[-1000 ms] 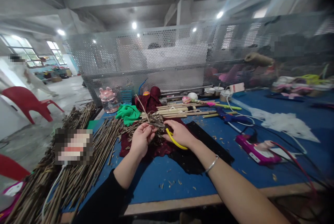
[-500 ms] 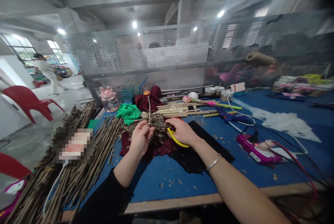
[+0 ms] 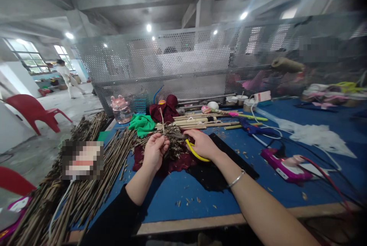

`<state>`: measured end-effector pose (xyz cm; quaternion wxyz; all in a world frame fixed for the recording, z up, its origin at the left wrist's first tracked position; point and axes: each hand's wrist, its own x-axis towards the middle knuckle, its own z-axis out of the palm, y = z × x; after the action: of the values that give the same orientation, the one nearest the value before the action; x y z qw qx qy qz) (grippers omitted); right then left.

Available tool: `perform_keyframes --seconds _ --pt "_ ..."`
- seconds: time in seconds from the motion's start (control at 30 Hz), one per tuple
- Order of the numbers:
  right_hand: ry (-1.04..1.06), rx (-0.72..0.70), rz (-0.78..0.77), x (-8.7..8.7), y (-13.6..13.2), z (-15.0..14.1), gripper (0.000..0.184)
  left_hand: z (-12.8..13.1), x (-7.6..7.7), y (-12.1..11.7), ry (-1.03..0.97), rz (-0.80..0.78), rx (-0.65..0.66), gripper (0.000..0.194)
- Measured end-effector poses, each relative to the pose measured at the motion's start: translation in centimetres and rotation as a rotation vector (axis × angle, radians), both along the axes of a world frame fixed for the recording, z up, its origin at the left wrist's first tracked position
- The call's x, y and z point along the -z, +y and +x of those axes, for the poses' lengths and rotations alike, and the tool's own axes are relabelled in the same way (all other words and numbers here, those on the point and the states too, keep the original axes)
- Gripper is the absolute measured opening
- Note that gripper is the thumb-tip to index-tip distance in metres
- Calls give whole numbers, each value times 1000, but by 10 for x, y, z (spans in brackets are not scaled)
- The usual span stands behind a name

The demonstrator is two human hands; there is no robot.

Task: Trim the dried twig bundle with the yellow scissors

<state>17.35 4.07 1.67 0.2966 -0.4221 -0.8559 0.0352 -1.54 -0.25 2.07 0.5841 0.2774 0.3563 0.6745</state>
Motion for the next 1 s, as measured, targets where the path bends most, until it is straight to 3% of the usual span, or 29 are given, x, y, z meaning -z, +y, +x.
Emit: perform_keyframes --seconds 0.47,0.6,1.0 --pt "5 -46 3 -1 -1 0 33 0 1 1 10 4 -14 33" --pt "5 -56 -9 -1 -1 0 34 1 2 0 43 -11 44 37" --pt "-82 30 43 -4 -6 -2 29 3 1 -3 75 5 85 43"
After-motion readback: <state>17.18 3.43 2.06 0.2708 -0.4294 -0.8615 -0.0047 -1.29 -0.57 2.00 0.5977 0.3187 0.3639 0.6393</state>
